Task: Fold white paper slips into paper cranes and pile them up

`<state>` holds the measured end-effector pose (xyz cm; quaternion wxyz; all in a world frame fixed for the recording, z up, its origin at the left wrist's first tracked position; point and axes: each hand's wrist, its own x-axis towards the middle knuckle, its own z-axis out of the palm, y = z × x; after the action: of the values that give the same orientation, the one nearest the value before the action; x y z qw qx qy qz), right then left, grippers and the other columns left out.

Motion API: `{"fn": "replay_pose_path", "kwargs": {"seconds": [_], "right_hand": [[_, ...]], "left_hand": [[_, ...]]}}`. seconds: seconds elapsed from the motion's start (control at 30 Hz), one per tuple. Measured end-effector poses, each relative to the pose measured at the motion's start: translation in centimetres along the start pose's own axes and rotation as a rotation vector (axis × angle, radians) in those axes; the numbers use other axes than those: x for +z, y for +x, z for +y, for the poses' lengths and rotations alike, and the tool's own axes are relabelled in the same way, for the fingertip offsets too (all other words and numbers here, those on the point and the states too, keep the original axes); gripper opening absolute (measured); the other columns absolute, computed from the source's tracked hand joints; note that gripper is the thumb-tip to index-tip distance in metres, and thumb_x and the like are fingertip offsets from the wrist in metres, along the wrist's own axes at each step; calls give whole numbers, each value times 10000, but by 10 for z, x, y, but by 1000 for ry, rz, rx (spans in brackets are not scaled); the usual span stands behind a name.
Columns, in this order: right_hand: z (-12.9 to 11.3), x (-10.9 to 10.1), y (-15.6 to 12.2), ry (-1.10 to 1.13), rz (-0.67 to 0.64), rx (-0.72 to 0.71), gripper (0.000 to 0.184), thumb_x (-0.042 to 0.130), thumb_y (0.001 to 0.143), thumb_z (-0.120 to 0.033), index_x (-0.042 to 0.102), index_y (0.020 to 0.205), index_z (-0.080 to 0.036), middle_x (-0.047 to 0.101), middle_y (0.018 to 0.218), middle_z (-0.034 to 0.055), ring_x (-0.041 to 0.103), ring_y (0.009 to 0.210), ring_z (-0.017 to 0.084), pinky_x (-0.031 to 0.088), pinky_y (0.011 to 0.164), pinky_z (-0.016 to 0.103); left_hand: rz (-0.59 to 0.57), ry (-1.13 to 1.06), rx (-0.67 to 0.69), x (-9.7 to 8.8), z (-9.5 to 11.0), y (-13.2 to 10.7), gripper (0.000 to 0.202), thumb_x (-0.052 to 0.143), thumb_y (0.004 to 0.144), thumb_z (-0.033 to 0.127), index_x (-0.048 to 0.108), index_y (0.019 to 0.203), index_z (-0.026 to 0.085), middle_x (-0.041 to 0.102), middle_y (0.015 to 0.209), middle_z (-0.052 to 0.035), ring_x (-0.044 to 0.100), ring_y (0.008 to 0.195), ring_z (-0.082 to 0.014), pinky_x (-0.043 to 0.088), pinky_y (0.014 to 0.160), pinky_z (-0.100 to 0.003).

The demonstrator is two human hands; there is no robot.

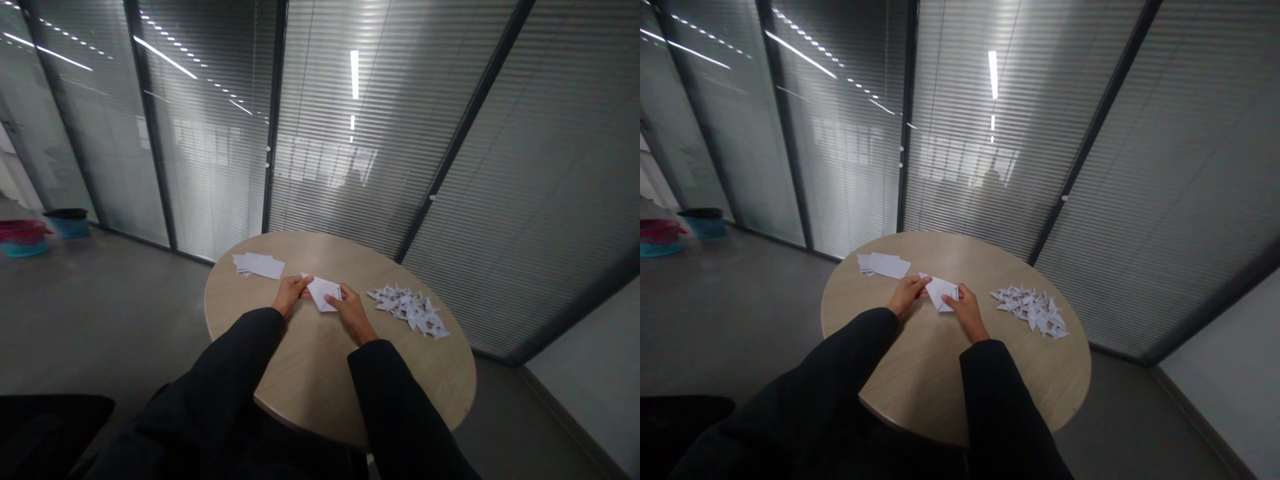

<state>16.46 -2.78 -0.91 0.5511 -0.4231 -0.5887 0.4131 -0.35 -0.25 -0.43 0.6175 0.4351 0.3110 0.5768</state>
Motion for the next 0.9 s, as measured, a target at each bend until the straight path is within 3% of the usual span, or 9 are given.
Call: {"fn": "replay_pose_path", "kwargs": {"seconds": [0.33,0.6,0.9], "right_hand": [[-5,4,-4,-42,-13,1,441,780,620,-465,638,902,-158,704,842,53,639,749,198,491,679,312],[-5,6,-2,-55,17,-6,475,817,547,-420,633,899,-160,707,848,59,641,750,206,491,690,326],[-7,4,-2,-67,-13,-41,488,805,572,-394,616,962,-171,706,872,54,645,773,206,507,693,318]], "left_hand": [[29,103,108,0,3,0,352,826,569,416,669,606,104,636,577,-27,606,559,-148,510,586,-276],[37,221,194,-5,-6,7,391,786,585,487,668,606,114,612,555,-9,555,511,-114,451,502,-221],[45,95,111,0,1,2,406,831,528,471,669,617,109,657,597,-31,608,554,-142,518,581,-265]]}}
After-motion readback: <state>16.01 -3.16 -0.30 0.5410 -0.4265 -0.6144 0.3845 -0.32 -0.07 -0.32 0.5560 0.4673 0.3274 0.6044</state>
